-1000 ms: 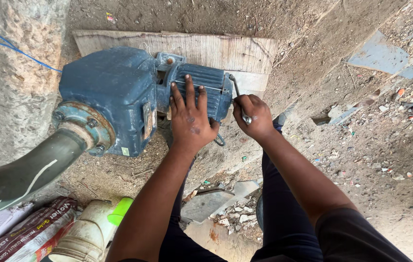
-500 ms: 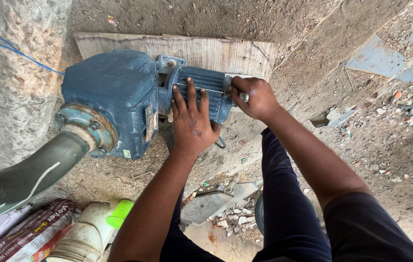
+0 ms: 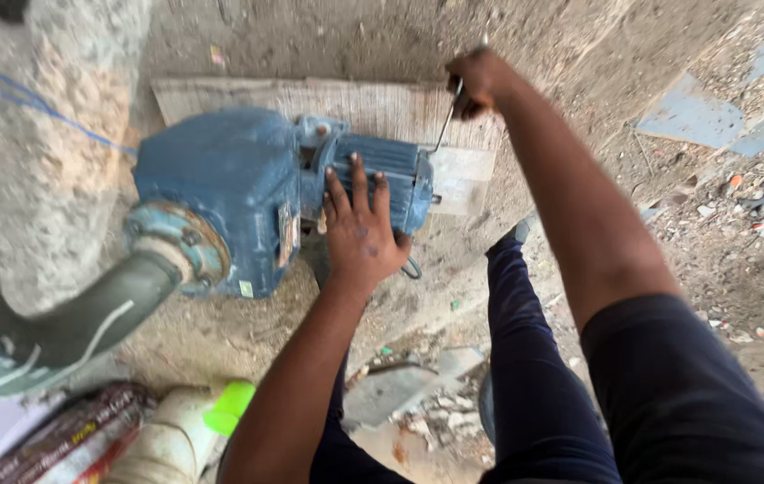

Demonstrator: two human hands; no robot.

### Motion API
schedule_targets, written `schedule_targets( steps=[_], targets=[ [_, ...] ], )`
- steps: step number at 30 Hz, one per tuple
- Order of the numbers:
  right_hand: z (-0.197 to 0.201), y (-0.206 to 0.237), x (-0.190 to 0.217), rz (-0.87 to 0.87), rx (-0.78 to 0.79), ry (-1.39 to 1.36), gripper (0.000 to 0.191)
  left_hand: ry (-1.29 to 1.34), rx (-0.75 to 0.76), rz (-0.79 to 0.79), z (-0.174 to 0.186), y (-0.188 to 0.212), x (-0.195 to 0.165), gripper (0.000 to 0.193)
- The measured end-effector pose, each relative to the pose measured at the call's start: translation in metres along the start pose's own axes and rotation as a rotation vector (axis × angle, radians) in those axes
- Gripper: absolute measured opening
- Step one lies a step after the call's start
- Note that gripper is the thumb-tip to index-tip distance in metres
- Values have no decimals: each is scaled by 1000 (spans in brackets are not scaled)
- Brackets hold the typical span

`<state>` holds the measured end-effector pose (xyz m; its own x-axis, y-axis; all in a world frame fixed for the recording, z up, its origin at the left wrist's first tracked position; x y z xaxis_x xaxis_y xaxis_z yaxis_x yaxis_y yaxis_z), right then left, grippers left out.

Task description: The person works on a blue water pump with an electric motor set on a wooden plank on the ground. They loosen bolts on the motor with a spanner, remove the fan cover and terminal box cover and set them on the ground, rub a green abrasive pad on the motor housing, and tap parts with a hammer.

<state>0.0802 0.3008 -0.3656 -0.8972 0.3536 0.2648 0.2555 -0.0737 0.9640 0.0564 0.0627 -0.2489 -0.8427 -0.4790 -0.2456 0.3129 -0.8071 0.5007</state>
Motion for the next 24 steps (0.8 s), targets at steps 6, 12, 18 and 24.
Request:
schedule_targets(
  steps=[6, 12, 18, 24],
  targets=[
    [-11, 38, -69, 367, -376, 53, 35, 9, 1, 8, -1, -1, 1, 98],
    [-82, 76, -136, 735, -576, 156, 17, -12, -29, 0, -2, -1, 1, 97],
    [-97, 90, -145, 899, -678, 151, 7, 14, -27, -8, -1, 0, 0, 97],
    [-97, 87, -149, 827, -688, 56, 9, 7, -32, -13, -1, -1, 1, 97]
  ],
)
Point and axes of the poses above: each hand's wrist, its own y-axis away from the middle knuckle, its own z-axis out of the back of the hand, x = y × z, the point moved 5 cm from there along -y, towards the middle knuckle, and after that the axes turned 8 degrees about -z, right-handed, at the moved point
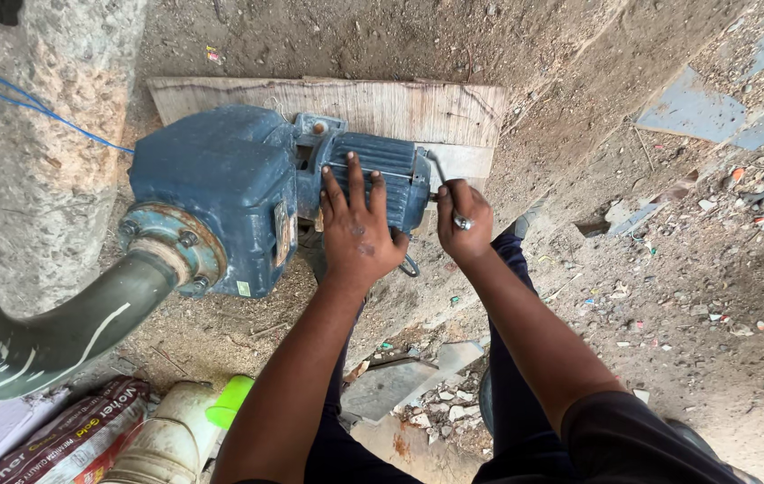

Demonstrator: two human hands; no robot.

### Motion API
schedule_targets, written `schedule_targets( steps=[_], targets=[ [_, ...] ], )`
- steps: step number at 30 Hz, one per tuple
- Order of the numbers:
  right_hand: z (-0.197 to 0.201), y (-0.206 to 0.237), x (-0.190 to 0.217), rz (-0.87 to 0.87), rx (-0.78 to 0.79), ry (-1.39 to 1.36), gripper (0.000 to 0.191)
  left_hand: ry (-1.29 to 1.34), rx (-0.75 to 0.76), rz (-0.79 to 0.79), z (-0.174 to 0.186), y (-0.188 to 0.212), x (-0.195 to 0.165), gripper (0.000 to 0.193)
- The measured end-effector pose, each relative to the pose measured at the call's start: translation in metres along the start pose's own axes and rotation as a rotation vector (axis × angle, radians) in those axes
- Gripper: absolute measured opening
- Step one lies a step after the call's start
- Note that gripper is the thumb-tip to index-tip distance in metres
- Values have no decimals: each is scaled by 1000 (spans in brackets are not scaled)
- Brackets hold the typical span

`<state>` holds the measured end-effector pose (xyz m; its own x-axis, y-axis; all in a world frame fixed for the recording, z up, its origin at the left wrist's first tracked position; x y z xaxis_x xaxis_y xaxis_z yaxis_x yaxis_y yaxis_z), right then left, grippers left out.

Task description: The person works on a blue water pump with an electric motor set on a wooden plank on the ground. They loosen bolts on the motor with a spanner, remove the fan cover and terminal box cover and set them on the ground, rub a green abrasive pad on the motor housing, and tap parts with a hammer.

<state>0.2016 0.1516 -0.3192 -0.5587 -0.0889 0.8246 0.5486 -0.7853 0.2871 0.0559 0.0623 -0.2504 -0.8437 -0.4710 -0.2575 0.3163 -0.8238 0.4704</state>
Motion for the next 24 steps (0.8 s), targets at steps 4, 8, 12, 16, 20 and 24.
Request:
schedule_targets(
  steps=[4, 8, 12, 16, 20, 24],
  targets=[
    [1, 0, 0, 12, 12, 26, 8, 2, -2, 3, 0, 0, 0, 96],
    [2, -1, 4, 106, 62, 100, 6, 15, -12, 1, 0, 1, 0, 98],
    [-2, -5, 12, 209, 141, 176, 10, 17, -26, -7, 1, 1, -1, 98],
    [-2, -15, 20, 268, 209, 209, 14, 21, -25, -3, 0, 1, 0, 98],
    [-1, -26, 24, 309, 295, 255, 18, 20, -40, -19, 0, 1, 0, 96],
    [-4, -30, 23, 307, 311, 300, 17, 30, -58, -27, -1, 2, 0, 95]
  ],
)
Point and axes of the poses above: each hand's wrist, its own y-axis away from the middle knuckle, its own z-axis out of the back of the hand, x = y × z, the point moved 5 cm from there along -y, towards the middle knuckle, and after that the axes turned 8 degrees about -z, right-handed, at the moved point
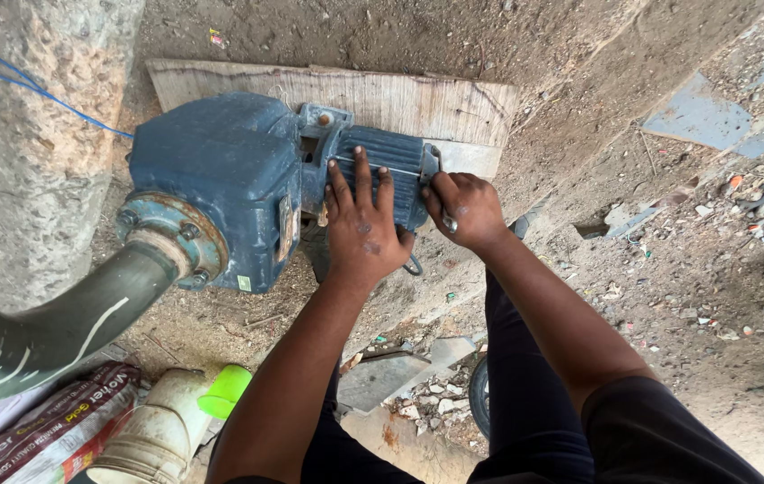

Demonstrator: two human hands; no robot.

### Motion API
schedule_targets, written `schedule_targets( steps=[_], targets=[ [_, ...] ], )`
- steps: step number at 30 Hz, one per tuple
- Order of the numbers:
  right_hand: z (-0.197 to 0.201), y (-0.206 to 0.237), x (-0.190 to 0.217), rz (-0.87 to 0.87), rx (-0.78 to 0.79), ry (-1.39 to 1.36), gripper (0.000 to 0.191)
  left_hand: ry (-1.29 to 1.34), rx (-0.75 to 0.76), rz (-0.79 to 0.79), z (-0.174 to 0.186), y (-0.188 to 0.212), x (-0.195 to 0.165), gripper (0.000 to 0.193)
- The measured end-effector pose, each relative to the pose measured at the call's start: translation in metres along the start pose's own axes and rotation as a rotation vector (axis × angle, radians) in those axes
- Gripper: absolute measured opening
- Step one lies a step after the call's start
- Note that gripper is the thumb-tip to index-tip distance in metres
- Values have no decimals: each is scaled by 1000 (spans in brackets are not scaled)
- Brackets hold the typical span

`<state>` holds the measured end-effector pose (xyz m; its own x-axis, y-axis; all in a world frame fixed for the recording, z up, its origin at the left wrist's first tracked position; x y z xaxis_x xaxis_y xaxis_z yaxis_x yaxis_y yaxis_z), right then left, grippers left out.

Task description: The person works on a blue water pump with an electric motor set on a wooden plank on the ground. They loosen bolts on the motor with a spanner, remove the fan cover and terminal box cover and set them on the ground, rub a green abrasive pad on the motor housing, and tap parts with a hammer.

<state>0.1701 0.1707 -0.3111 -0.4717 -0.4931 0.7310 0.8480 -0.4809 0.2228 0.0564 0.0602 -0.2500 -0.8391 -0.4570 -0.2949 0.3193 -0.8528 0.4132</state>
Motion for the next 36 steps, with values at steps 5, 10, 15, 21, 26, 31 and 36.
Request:
schedule_targets(
  steps=[5, 10, 15, 21, 26, 31, 36],
  targets=[
    [-2, 1, 0, -17, -56, -44, 16, 3, -6, -2, -1, 1, 1, 94],
    [0, -1, -2, -15, -12, -72, 14, 13, -27, -10, 1, 1, 0, 93],
    [8, -10, -5, -62, -26, -111, 14, 15, -30, -11, 3, 1, 0, 93],
    [17, -22, -6, -104, 11, -115, 14, 25, -20, -5, 4, 1, -1, 94],
    [23, -30, -7, -112, 47, -240, 15, 18, 0, -4, 4, 0, 1, 95],
    [22, -34, -10, -145, 69, -200, 14, 20, 35, 7, 1, 0, 2, 96],
    [23, -36, -12, -154, 85, -198, 15, 33, 43, 12, 0, 0, 2, 96]
  ],
)
Point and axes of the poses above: each hand's wrist, its own y-axis away from the middle knuckle, its own z-axis out of the back of the hand, x = y × z, the point moved 5 cm from there along -y, towards the middle knuckle, and after that the axes turned 8 degrees about -z, right-handed, at the moved point
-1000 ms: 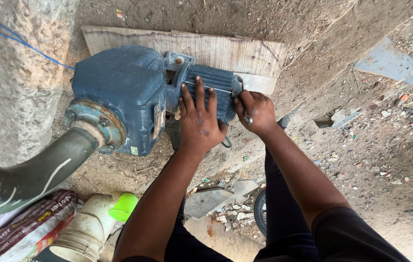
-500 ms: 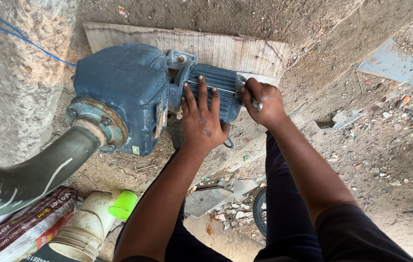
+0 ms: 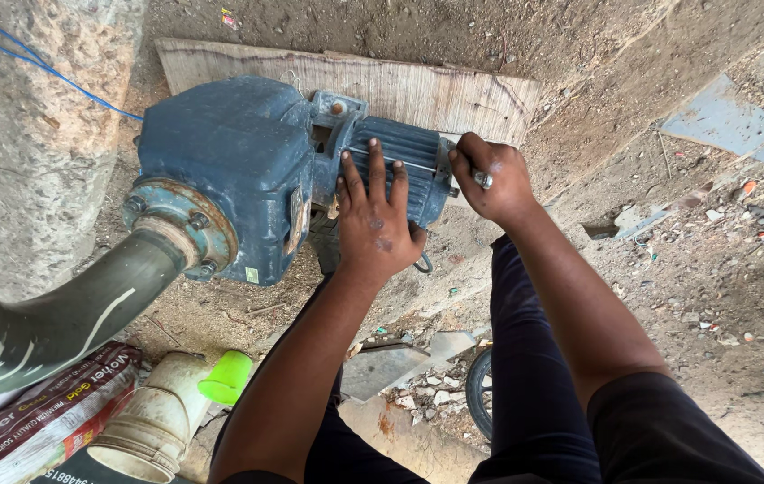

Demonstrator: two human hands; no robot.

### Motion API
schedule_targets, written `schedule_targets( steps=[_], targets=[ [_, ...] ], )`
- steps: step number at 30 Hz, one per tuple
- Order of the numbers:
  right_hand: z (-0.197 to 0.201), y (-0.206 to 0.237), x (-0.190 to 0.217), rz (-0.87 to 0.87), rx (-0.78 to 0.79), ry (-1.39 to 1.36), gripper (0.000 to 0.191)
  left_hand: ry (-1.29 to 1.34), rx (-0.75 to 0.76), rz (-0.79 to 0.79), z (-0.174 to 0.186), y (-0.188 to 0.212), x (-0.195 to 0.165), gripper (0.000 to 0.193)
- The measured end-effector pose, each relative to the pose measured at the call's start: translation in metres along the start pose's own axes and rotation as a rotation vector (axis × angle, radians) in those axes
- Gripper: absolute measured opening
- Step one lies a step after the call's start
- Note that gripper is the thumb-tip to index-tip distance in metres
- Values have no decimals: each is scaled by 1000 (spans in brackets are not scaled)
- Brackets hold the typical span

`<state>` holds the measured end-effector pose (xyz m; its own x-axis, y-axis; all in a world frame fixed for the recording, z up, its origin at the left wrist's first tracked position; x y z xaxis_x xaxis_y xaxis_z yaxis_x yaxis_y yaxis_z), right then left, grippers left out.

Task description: The person works on a blue water pump with an electric motor set on a wooden plank on the ground. They loosen bolts on the motor with a spanner, remove the fan cover and terminal box cover and set them on the ground, rub a green abrasive pad on the motor housing, and tap parts with a hammer.

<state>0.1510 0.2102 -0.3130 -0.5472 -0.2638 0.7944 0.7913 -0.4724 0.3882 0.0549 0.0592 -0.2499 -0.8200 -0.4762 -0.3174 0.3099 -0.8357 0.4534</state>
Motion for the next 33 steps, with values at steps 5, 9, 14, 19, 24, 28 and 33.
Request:
schedule_targets(
  steps=[5, 9, 14, 19, 24, 28, 33],
  targets=[
    [1, -1, 0, -14, 14, 8, 15, -7, 5, 6, -1, -1, 1, 97],
    [1, -2, 0, -30, 12, 16, 15, -14, 1, 8, -1, -1, 0, 96],
    [1, -3, 0, -20, 11, 16, 16, -8, 8, 8, 0, 0, 0, 96],
    [2, -8, -5, -27, -4, -4, 19, -9, 5, 7, -1, -1, 1, 97],
    [0, -15, -12, -95, -3, -16, 22, -28, 31, 20, -4, 0, 1, 98],
    [2, -15, -8, -86, -6, -26, 24, -32, 20, 14, -2, 1, 0, 96],
    [10, -6, -1, -12, -41, 81, 22, -28, 20, 8, 1, 1, 1, 100]
  ],
)
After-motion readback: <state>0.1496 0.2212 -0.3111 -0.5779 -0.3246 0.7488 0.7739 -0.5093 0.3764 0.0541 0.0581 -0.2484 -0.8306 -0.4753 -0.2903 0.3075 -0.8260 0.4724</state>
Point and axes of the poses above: each hand's wrist, its own y-axis away from the middle knuckle, its own z-axis out of the back of the hand, x = y × z, the point moved 5 cm from there along -y, towards the middle knuckle, and after that the axes turned 8 degrees about -z, right-handed, at the moved point
